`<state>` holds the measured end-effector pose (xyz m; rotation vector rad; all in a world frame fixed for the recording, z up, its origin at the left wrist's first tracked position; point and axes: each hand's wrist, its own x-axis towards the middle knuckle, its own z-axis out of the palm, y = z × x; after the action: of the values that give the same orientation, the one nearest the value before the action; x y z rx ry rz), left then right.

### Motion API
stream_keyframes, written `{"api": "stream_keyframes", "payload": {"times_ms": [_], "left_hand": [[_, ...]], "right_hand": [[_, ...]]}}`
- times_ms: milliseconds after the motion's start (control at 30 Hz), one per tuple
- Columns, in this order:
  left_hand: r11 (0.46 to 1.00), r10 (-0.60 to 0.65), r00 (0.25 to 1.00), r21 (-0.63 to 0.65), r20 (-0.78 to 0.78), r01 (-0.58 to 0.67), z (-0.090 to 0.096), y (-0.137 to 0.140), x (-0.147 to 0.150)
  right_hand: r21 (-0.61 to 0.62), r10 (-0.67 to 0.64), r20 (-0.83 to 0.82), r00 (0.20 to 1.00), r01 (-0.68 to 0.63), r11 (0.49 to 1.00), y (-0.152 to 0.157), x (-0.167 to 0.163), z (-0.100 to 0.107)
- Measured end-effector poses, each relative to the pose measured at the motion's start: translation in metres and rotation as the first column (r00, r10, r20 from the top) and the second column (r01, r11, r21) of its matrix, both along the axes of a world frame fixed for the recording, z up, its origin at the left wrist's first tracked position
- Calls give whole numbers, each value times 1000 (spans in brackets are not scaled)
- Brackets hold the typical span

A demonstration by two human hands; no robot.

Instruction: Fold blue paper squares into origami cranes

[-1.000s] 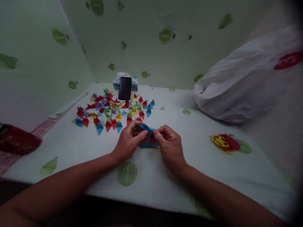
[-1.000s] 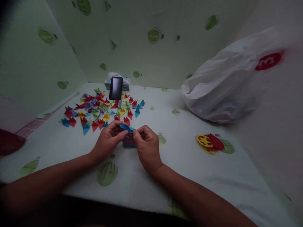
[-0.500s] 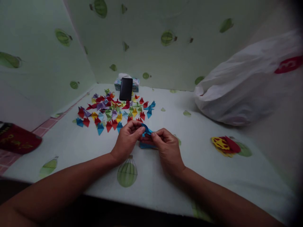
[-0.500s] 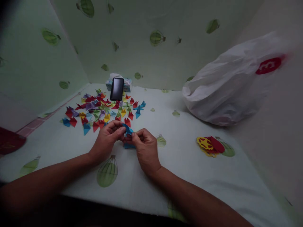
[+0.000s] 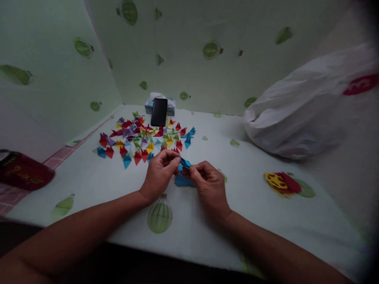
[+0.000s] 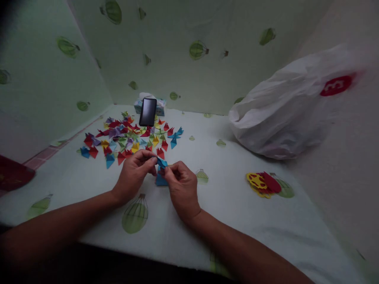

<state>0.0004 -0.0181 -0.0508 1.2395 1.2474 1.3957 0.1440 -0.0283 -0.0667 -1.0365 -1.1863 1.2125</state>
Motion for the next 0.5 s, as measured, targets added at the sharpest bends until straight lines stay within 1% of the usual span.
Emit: {"api": "stream_keyframes", "payload": {"times_ms": [167,233,300,333,400,500], "left_hand": [[1000,5,1000,26,-25,-4,-2,3,-5],[999,9,998,46,-62,-6,-2,5,-8],[997,4,992,71,-129,5,0,7,-13],[996,-6,987,83,-161,20,1,9,-15],[993,-69,972,83,-226,90,4,12,-20],[977,-168,922,63,-348,201,8,15,-24]], "right_hand": [[-21,48,-37,998,-49,999,0,1,-1],[-44,95,-19,995,-95,994,1,2,1],[-58,134,34,990,-132,990,3,6,3],[-56,139,72,988,-135,989,5,8,4],[-18,111,142,984,-110,994,9,12,6],[32,94,216,972,-104,994,16,17,6]]}}
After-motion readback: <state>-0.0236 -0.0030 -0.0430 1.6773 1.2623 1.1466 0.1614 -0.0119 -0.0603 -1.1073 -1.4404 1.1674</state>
